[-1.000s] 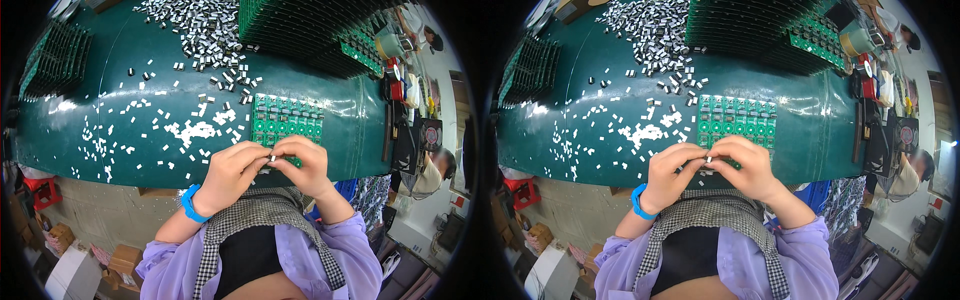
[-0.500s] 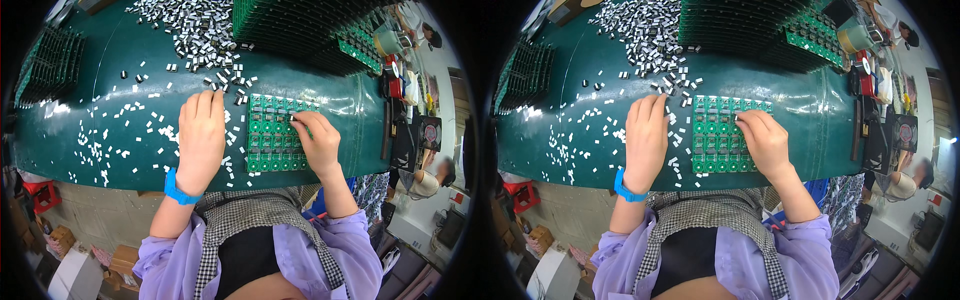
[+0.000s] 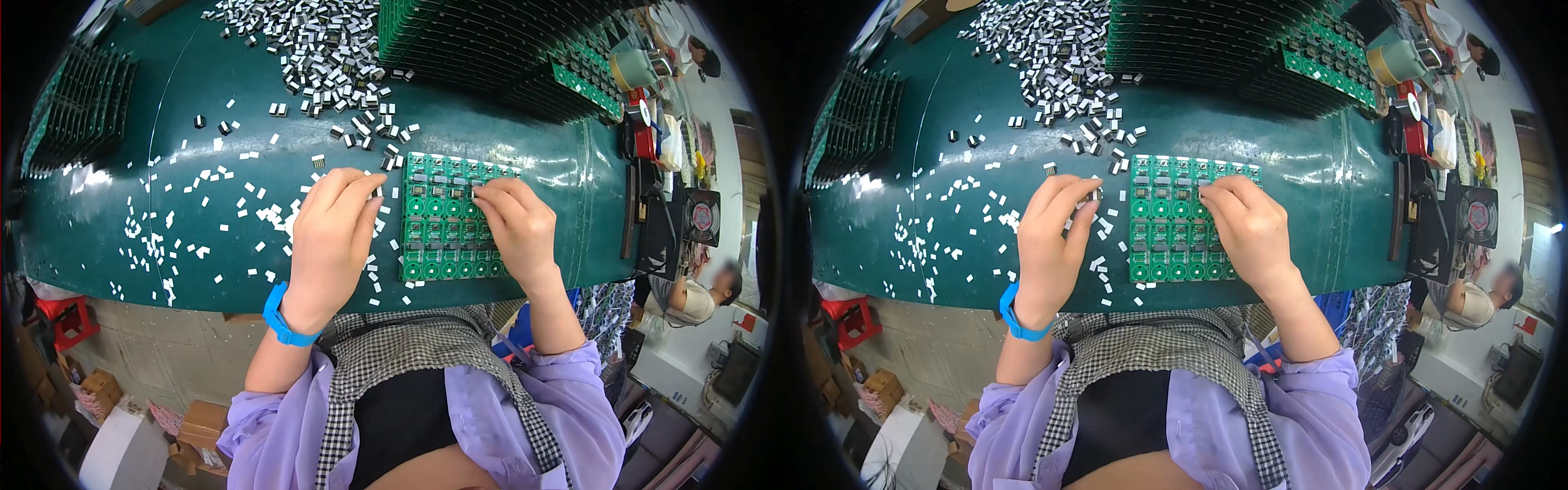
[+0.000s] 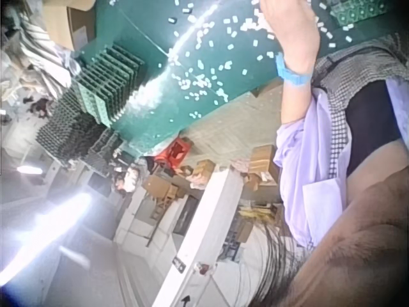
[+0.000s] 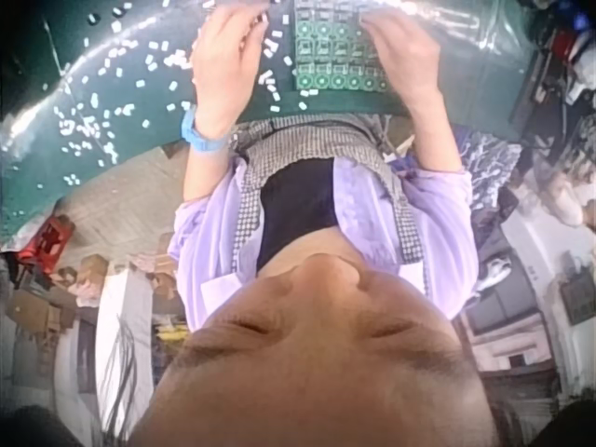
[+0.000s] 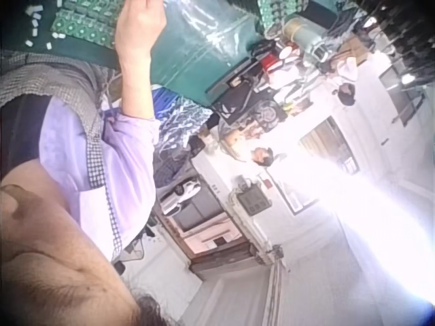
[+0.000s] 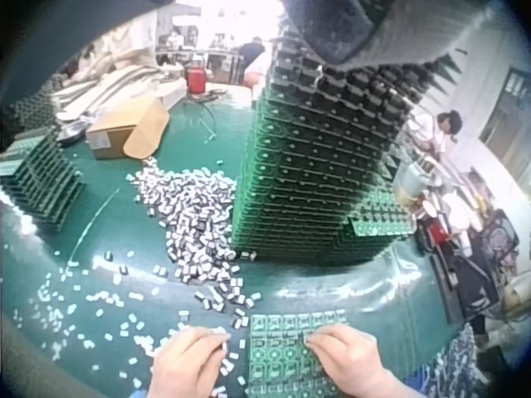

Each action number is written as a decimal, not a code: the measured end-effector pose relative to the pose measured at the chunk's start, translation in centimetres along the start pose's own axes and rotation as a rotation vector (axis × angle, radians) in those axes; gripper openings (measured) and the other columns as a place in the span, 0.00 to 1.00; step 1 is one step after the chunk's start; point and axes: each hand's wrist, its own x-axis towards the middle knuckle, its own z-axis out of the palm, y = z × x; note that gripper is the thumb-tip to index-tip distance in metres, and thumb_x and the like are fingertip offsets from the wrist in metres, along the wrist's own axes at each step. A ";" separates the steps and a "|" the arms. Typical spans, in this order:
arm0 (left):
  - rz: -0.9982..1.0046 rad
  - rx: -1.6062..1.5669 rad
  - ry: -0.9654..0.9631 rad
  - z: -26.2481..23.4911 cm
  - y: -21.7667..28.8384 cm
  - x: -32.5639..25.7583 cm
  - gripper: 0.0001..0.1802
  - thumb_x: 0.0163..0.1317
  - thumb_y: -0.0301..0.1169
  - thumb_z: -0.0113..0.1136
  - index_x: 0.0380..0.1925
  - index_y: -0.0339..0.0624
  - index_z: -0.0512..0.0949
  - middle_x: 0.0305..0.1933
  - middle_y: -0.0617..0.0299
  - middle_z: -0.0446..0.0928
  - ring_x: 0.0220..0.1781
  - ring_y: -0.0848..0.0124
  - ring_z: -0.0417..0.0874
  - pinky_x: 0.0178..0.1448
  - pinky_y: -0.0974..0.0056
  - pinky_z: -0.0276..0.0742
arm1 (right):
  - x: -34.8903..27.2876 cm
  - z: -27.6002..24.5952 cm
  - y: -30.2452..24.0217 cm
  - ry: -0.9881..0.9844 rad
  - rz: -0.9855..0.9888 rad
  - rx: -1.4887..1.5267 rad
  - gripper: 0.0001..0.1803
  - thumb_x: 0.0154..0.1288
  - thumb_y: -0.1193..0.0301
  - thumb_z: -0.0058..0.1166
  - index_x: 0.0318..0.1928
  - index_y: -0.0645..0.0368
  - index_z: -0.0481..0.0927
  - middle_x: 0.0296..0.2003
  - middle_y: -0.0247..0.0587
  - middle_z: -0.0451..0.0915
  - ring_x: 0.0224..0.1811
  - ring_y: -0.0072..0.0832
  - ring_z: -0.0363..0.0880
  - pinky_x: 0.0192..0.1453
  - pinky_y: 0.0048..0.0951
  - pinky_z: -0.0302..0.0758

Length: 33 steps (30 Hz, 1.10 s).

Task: The person attaches small components onto a circuit board panel by hand, stacks the completed board onto a pile, and resumes placing components onto a new board panel.

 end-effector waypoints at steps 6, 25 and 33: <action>-0.196 -0.386 -0.045 0.3 0.3 -1.4 0.10 0.55 0.17 0.60 0.38 0.32 0.77 0.37 0.59 0.76 0.36 0.71 0.79 0.43 0.69 0.75 | -0.1 0.4 0.3 0.044 -0.046 0.020 0.08 0.49 0.79 0.62 0.33 0.59 0.81 0.30 0.36 0.78 0.27 0.32 0.80 0.30 0.28 0.77; -0.217 -0.814 -0.189 1.4 1.7 -2.9 0.07 0.57 0.19 0.61 0.35 0.32 0.75 0.34 0.58 0.79 0.36 0.73 0.82 0.41 0.69 0.80 | -0.3 -2.1 -4.4 -0.176 -0.031 0.500 0.16 0.45 0.77 0.69 0.39 0.61 0.82 0.35 0.40 0.81 0.35 0.29 0.82 0.37 0.26 0.79; -0.158 -0.763 -0.197 1.8 1.9 -3.4 0.05 0.55 0.19 0.62 0.32 0.33 0.77 0.35 0.56 0.79 0.36 0.71 0.82 0.41 0.68 0.78 | -1.9 -0.8 -4.1 -0.097 0.052 0.671 0.11 0.46 0.80 0.67 0.33 0.63 0.81 0.32 0.40 0.81 0.34 0.30 0.81 0.37 0.26 0.78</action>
